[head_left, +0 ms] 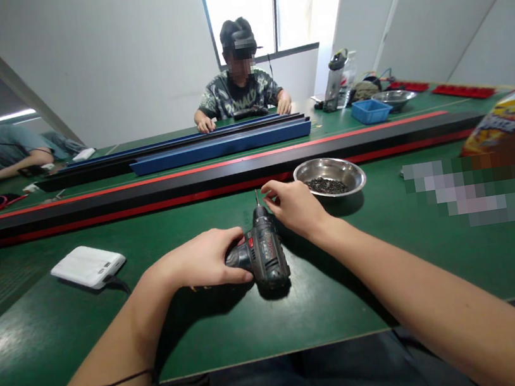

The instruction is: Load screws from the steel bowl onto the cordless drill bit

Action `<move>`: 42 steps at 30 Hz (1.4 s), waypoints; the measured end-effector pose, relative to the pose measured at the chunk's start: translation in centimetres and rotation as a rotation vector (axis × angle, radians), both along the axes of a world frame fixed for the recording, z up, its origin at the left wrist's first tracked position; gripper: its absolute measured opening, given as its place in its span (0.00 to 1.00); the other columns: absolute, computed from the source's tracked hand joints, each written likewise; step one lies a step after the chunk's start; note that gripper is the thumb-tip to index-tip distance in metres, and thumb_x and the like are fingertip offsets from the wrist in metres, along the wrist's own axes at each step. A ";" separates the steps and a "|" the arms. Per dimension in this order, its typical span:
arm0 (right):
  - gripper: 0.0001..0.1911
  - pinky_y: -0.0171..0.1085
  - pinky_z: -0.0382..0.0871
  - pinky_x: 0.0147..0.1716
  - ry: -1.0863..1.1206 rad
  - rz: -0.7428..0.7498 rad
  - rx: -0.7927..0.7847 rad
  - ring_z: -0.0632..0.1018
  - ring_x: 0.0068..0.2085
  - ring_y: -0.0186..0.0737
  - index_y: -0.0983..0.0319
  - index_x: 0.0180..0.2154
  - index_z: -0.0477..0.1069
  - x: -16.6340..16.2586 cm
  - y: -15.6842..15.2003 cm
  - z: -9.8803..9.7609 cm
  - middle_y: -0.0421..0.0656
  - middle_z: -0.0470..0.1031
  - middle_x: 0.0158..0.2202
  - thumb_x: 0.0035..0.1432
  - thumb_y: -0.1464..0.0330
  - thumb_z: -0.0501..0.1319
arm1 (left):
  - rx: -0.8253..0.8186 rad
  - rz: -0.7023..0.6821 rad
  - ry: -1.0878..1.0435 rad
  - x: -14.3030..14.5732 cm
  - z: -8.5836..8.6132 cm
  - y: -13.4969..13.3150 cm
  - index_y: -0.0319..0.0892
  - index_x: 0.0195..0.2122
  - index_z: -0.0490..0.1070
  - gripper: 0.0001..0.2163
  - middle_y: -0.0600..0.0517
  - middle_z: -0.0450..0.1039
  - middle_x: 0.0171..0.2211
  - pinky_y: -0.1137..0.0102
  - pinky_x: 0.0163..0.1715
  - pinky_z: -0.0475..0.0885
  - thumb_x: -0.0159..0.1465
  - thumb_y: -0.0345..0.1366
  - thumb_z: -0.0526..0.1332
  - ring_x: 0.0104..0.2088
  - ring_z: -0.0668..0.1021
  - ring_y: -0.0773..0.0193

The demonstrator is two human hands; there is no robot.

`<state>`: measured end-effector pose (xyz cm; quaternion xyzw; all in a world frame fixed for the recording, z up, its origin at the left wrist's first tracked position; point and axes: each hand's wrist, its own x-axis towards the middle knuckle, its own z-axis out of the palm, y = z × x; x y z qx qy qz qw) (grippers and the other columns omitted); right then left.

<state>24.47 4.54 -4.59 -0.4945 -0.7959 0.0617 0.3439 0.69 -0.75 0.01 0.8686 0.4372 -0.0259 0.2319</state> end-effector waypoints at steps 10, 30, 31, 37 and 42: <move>0.11 0.38 0.74 0.44 -0.039 0.003 -0.034 0.85 0.42 0.46 0.58 0.50 0.80 -0.3 -0.6 0.4 0.47 0.86 0.43 0.68 0.69 0.64 | -0.015 0.001 -0.006 -0.2 -0.1 0.0 0.47 0.46 0.70 0.22 0.52 0.78 0.39 0.68 0.34 0.68 0.58 0.54 0.69 0.36 0.78 0.57; 0.11 0.39 0.75 0.47 -0.060 0.023 -0.059 0.85 0.45 0.47 0.58 0.50 0.80 -0.4 -0.6 0.5 0.47 0.85 0.46 0.67 0.70 0.64 | -0.049 0.016 -0.039 -0.3 -0.3 0.1 0.45 0.50 0.73 0.24 0.49 0.80 0.43 0.66 0.41 0.72 0.58 0.54 0.69 0.40 0.80 0.54; 0.11 0.39 0.75 0.47 -0.059 0.024 -0.059 0.85 0.45 0.47 0.58 0.50 0.80 -0.4 -0.6 0.5 0.47 0.85 0.46 0.67 0.70 0.64 | -0.053 0.018 -0.045 -0.3 -0.2 0.2 0.45 0.50 0.73 0.25 0.49 0.80 0.43 0.66 0.42 0.72 0.57 0.54 0.69 0.40 0.80 0.53; 0.11 0.39 0.75 0.46 -0.055 0.031 -0.049 0.85 0.44 0.47 0.58 0.49 0.80 -0.3 -0.6 0.3 0.47 0.85 0.46 0.67 0.70 0.64 | -0.073 0.005 -0.069 -0.4 0.1 0.3 0.45 0.50 0.73 0.23 0.49 0.80 0.44 0.66 0.43 0.72 0.59 0.53 0.67 0.42 0.80 0.53; 0.11 0.39 0.75 0.46 -0.057 0.031 -0.049 0.85 0.44 0.46 0.58 0.49 0.81 -0.3 -0.5 0.2 0.47 0.85 0.46 0.67 0.70 0.64 | -0.099 0.012 -0.092 -0.5 0.2 0.4 0.44 0.49 0.74 0.21 0.49 0.80 0.44 0.66 0.45 0.72 0.61 0.52 0.65 0.42 0.79 0.53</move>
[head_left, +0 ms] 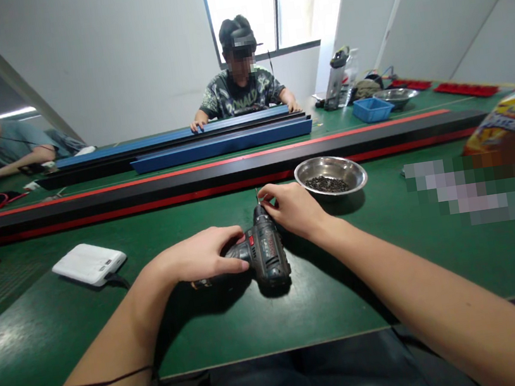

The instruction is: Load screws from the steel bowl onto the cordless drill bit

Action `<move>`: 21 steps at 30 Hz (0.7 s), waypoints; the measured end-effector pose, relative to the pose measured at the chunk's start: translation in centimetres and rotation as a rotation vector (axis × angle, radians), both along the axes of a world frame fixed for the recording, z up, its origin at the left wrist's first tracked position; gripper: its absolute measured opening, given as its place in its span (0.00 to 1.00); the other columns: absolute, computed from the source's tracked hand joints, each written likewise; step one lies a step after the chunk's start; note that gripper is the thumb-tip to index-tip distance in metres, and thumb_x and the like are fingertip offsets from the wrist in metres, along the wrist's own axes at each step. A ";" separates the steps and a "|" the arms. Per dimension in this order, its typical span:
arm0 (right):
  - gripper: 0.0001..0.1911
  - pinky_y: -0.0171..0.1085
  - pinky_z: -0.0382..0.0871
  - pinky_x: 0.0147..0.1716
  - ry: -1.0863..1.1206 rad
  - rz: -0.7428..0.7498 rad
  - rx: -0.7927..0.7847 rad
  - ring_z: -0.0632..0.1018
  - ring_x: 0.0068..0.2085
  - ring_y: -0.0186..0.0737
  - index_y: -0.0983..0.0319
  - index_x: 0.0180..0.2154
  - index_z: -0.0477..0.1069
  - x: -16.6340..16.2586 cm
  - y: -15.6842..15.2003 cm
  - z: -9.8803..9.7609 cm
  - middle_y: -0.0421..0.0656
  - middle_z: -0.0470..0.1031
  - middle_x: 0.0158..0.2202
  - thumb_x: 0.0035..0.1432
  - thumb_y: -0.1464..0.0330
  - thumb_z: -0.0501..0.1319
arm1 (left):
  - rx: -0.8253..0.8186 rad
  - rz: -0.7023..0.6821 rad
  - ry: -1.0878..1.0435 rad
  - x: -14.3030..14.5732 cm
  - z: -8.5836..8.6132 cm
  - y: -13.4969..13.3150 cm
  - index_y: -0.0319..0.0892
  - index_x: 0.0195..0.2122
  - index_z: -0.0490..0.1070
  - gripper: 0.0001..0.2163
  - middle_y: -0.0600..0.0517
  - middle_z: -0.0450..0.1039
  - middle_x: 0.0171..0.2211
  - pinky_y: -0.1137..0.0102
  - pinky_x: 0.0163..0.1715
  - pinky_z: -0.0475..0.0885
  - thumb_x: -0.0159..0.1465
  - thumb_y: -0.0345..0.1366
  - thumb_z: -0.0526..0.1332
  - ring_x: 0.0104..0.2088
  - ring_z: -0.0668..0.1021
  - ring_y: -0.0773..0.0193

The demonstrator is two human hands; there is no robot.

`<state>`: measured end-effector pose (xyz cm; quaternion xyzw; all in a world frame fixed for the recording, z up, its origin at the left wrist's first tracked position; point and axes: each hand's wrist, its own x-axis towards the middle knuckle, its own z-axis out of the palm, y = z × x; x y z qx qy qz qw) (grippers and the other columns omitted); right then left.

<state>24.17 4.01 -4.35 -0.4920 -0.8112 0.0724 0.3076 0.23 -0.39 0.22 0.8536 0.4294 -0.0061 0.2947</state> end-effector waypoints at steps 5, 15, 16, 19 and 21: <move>0.11 0.39 0.75 0.45 -0.003 -0.006 0.003 0.85 0.44 0.46 0.58 0.49 0.81 0.0 0.0 0.0 0.46 0.85 0.45 0.67 0.69 0.63 | -0.012 0.003 -0.008 0.0 0.0 0.1 0.43 0.49 0.74 0.21 0.49 0.80 0.44 0.66 0.45 0.72 0.63 0.53 0.63 0.43 0.79 0.53; 0.11 0.38 0.74 0.45 0.003 0.000 0.005 0.85 0.43 0.46 0.58 0.49 0.81 0.0 0.1 -0.2 0.46 0.85 0.45 0.67 0.70 0.64 | 0.001 -0.010 -0.030 -0.1 -0.2 0.1 0.43 0.49 0.74 0.20 0.49 0.80 0.43 0.65 0.45 0.73 0.62 0.50 0.63 0.42 0.79 0.53; 0.11 0.38 0.74 0.45 0.006 0.003 0.009 0.85 0.43 0.45 0.58 0.49 0.81 0.0 0.1 -0.2 0.46 0.85 0.44 0.67 0.70 0.64 | 0.003 -0.011 -0.032 -0.1 -0.2 0.1 0.43 0.49 0.74 0.20 0.49 0.80 0.43 0.65 0.44 0.73 0.61 0.50 0.63 0.42 0.79 0.53; 0.10 0.38 0.74 0.44 0.011 0.011 0.017 0.85 0.43 0.45 0.58 0.48 0.81 0.0 0.2 -0.3 0.46 0.85 0.44 0.67 0.69 0.64 | 0.004 -0.011 -0.031 -0.2 -0.3 0.1 0.43 0.49 0.75 0.20 0.49 0.80 0.43 0.65 0.44 0.73 0.61 0.50 0.64 0.42 0.79 0.53; 0.10 0.38 0.74 0.44 0.011 0.013 0.020 0.85 0.43 0.45 0.58 0.48 0.81 0.0 0.2 -0.4 0.46 0.85 0.44 0.67 0.69 0.64 | 0.004 -0.006 -0.031 -0.3 -0.4 0.2 0.43 0.49 0.75 0.20 0.49 0.80 0.43 0.65 0.45 0.73 0.61 0.50 0.64 0.42 0.79 0.53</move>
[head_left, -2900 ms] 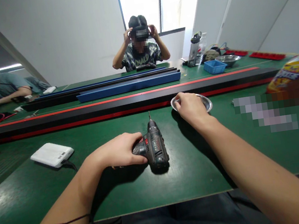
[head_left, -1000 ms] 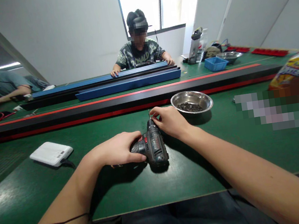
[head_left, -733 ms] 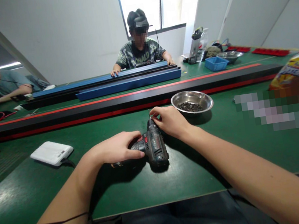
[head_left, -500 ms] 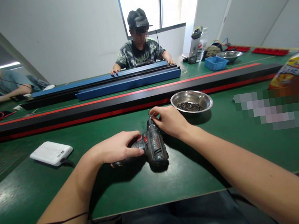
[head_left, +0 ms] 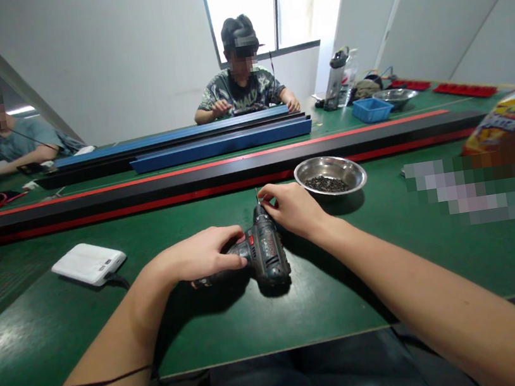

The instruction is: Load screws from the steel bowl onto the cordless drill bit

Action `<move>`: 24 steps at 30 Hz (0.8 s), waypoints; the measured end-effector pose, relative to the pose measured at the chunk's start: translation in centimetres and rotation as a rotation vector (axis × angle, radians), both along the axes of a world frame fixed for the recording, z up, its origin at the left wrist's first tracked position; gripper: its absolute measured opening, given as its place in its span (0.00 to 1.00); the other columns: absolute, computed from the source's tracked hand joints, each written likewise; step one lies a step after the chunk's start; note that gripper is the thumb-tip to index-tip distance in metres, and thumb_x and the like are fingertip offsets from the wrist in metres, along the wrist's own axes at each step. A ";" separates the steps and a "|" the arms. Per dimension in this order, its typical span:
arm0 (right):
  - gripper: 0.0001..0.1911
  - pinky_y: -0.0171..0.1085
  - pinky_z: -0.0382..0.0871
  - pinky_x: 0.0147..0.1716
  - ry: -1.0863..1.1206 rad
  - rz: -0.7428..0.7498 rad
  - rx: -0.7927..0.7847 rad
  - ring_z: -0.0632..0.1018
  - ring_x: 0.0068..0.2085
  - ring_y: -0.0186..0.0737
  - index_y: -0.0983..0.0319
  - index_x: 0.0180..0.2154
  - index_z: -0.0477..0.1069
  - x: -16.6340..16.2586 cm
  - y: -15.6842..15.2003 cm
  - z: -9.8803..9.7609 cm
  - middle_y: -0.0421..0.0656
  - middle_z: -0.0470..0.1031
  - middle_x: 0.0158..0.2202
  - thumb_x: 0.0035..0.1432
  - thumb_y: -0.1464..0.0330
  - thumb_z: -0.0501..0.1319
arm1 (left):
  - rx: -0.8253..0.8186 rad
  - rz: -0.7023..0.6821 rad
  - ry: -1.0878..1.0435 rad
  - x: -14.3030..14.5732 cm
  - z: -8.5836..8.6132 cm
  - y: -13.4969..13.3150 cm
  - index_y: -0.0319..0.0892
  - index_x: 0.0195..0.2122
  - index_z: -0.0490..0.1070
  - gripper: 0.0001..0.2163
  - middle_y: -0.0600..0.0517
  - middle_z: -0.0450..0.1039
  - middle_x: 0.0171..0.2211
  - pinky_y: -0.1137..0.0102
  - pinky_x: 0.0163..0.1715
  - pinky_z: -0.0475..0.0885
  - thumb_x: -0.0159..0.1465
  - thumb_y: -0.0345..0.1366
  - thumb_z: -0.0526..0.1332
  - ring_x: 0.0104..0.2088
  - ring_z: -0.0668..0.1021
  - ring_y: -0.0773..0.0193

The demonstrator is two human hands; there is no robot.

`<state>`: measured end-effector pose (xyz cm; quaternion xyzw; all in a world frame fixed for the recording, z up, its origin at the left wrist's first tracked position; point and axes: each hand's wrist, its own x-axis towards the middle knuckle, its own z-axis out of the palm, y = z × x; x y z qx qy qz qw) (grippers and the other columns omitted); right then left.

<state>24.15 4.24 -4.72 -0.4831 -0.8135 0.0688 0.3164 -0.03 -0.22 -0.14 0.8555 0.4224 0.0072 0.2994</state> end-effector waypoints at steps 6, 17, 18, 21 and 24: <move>0.10 0.39 0.74 0.45 -0.010 -0.007 -0.007 0.85 0.44 0.45 0.58 0.49 0.81 0.0 0.0 0.1 0.46 0.85 0.45 0.67 0.69 0.64 | -0.001 0.001 -0.002 0.0 0.1 0.0 0.44 0.50 0.75 0.20 0.49 0.80 0.44 0.66 0.45 0.73 0.61 0.49 0.64 0.43 0.79 0.53; 0.10 0.39 0.74 0.44 -0.015 -0.009 0.006 0.85 0.43 0.46 0.58 0.48 0.81 0.0 -0.1 0.1 0.46 0.85 0.44 0.67 0.69 0.64 | -0.008 0.010 -0.012 0.0 -0.1 0.1 0.43 0.49 0.75 0.17 0.50 0.81 0.43 0.66 0.44 0.72 0.64 0.47 0.61 0.41 0.79 0.54; 0.10 0.39 0.74 0.44 -0.017 -0.011 0.006 0.85 0.43 0.46 0.58 0.48 0.81 0.0 -0.1 0.1 0.46 0.85 0.44 0.67 0.69 0.64 | -0.009 0.010 -0.014 0.0 -0.1 0.1 0.43 0.49 0.75 0.17 0.50 0.81 0.43 0.66 0.44 0.72 0.64 0.47 0.61 0.41 0.79 0.54; 0.10 0.39 0.74 0.44 -0.026 -0.020 -0.001 0.85 0.43 0.46 0.58 0.49 0.81 -0.1 -0.2 0.2 0.46 0.85 0.44 0.67 0.69 0.64 | -0.011 0.008 -0.014 0.1 -0.1 0.1 0.43 0.50 0.75 0.17 0.50 0.80 0.44 0.66 0.44 0.72 0.64 0.46 0.61 0.41 0.79 0.54; 0.10 0.39 0.74 0.45 -0.037 -0.025 0.001 0.85 0.43 0.46 0.58 0.49 0.81 -0.1 -0.2 0.2 0.46 0.85 0.44 0.67 0.69 0.64 | -0.013 0.009 -0.017 0.1 -0.1 0.1 0.43 0.50 0.75 0.17 0.49 0.80 0.44 0.65 0.45 0.72 0.65 0.46 0.60 0.42 0.79 0.54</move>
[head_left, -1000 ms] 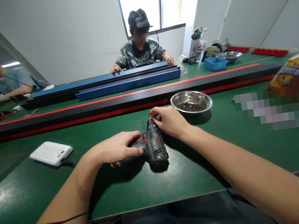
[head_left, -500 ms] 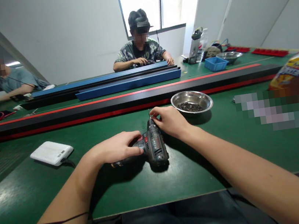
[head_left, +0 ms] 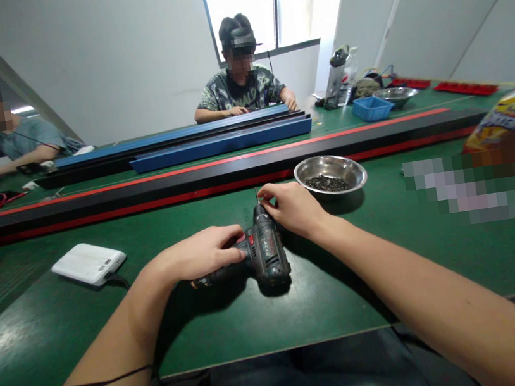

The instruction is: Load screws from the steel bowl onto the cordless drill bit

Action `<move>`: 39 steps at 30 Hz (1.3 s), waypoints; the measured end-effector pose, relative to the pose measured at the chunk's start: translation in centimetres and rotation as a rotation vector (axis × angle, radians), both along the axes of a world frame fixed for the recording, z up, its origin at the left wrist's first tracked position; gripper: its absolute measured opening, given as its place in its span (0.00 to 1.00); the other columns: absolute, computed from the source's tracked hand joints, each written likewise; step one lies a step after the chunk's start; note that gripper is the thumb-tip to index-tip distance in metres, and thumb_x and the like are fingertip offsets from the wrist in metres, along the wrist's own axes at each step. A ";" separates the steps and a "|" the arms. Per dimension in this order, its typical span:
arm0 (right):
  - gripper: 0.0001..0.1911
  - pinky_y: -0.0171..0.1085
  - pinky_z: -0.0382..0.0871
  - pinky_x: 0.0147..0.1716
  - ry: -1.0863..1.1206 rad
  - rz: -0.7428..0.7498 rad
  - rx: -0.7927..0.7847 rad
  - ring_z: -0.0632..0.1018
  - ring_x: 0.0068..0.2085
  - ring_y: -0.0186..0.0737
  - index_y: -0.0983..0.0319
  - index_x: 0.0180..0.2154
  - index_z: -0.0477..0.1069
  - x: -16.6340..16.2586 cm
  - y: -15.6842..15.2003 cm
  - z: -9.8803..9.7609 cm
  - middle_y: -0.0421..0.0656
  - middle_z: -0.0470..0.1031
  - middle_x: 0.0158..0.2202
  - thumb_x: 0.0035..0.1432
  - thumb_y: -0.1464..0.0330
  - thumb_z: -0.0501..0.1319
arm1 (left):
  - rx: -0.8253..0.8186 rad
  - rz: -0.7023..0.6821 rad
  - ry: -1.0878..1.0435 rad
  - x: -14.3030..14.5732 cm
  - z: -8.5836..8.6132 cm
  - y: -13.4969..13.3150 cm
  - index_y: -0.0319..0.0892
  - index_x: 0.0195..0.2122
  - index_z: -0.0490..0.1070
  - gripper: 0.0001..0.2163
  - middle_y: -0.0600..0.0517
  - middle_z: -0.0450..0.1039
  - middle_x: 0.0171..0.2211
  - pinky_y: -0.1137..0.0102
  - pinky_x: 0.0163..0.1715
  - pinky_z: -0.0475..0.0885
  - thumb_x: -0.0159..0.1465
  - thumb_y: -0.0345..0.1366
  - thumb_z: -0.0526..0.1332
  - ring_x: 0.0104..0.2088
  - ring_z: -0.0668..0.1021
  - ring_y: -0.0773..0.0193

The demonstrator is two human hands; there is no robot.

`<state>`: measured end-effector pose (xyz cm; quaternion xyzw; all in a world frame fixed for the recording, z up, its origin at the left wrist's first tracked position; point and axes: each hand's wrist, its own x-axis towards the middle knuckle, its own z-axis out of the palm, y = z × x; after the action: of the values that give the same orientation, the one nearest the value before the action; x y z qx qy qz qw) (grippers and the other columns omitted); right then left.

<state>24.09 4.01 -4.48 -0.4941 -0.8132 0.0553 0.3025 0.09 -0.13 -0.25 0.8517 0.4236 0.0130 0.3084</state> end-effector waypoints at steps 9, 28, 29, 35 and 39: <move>0.11 0.39 0.75 0.47 -0.011 -0.002 -0.013 0.85 0.45 0.46 0.58 0.49 0.80 0.0 0.0 0.1 0.46 0.85 0.46 0.68 0.69 0.63 | -0.001 0.015 0.001 0.1 -0.1 0.0 0.44 0.47 0.75 0.15 0.50 0.81 0.42 0.66 0.44 0.72 0.65 0.46 0.59 0.41 0.79 0.55; 0.11 0.40 0.75 0.47 -0.014 -0.002 -0.015 0.85 0.45 0.46 0.58 0.50 0.80 0.0 0.0 0.1 0.47 0.85 0.46 0.68 0.68 0.63 | -0.018 0.023 -0.014 0.3 0.0 -0.1 0.44 0.47 0.75 0.15 0.49 0.80 0.42 0.65 0.44 0.72 0.65 0.46 0.58 0.42 0.79 0.54; 0.11 0.40 0.75 0.47 -0.015 -0.003 -0.015 0.85 0.45 0.46 0.58 0.50 0.80 0.0 0.0 0.1 0.47 0.85 0.45 0.68 0.68 0.63 | -0.014 0.025 -0.013 0.3 0.0 -0.1 0.44 0.47 0.75 0.15 0.49 0.80 0.42 0.65 0.44 0.72 0.66 0.46 0.57 0.41 0.79 0.54; 0.11 0.40 0.75 0.46 -0.010 0.000 -0.016 0.85 0.45 0.47 0.58 0.49 0.81 0.0 0.1 0.0 0.47 0.85 0.46 0.68 0.68 0.63 | 0.000 0.023 0.000 0.2 0.0 -0.1 0.44 0.47 0.75 0.15 0.49 0.80 0.43 0.65 0.44 0.72 0.65 0.46 0.58 0.41 0.79 0.55; 0.11 0.40 0.75 0.47 -0.007 0.001 -0.014 0.85 0.45 0.47 0.58 0.49 0.81 0.0 0.0 0.0 0.47 0.85 0.46 0.68 0.69 0.63 | -0.003 0.017 0.001 0.3 0.0 0.0 0.44 0.47 0.75 0.15 0.50 0.80 0.42 0.65 0.44 0.72 0.65 0.45 0.58 0.41 0.79 0.54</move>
<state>24.10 4.05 -4.45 -0.4959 -0.8142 0.0594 0.2960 0.35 -0.15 -0.28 0.8476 0.4309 0.0148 0.3093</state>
